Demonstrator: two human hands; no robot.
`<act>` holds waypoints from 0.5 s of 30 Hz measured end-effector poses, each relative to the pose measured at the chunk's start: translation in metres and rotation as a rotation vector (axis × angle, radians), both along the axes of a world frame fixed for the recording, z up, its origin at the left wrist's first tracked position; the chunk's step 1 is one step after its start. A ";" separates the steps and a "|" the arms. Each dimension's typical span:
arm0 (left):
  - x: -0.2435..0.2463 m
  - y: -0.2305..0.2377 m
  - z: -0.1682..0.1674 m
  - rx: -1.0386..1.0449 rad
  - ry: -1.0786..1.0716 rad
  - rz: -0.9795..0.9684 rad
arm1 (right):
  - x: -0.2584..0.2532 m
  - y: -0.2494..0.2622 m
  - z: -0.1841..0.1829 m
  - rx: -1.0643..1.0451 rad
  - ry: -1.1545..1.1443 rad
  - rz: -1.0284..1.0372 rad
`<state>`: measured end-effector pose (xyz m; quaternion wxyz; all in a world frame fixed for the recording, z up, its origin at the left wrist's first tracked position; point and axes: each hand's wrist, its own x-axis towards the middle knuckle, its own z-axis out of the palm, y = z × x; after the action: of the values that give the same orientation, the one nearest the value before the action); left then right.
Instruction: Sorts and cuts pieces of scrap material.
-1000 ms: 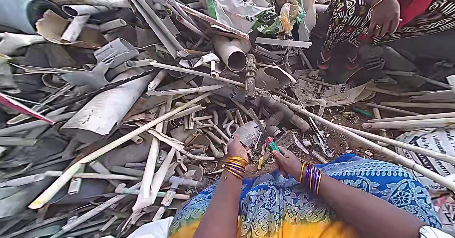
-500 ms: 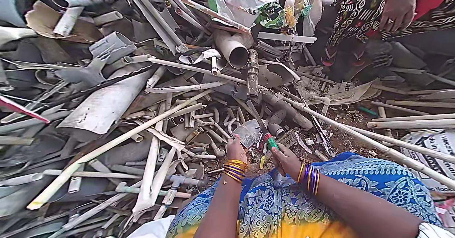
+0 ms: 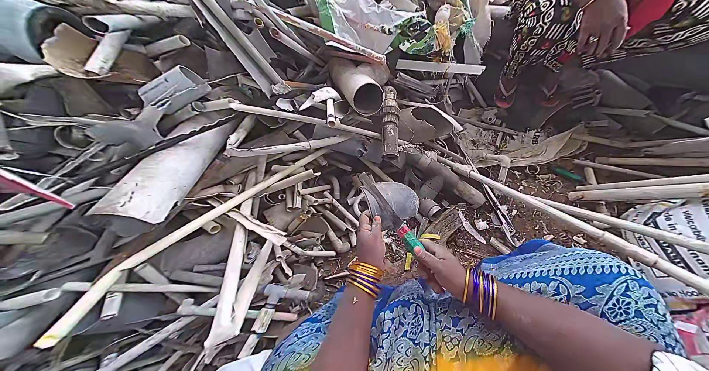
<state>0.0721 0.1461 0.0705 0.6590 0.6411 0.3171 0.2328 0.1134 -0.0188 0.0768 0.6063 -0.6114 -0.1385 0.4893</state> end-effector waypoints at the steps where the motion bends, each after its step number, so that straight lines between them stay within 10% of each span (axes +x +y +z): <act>1: -0.002 0.000 -0.002 0.025 -0.005 -0.009 | -0.001 0.001 0.000 -0.002 0.021 -0.056; 10: -0.016 0.007 -0.006 1.032 0.271 -0.174 | 0.017 0.002 0.015 -0.070 0.038 -0.142; 15: -0.017 -0.003 -0.019 1.621 0.018 -0.394 | 0.042 0.003 0.005 -0.194 -0.074 -0.440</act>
<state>0.0548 0.1429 0.0513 0.0194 0.9623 -0.0617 0.2642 0.1557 -0.0159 0.0818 0.6313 -0.6995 0.0234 0.3339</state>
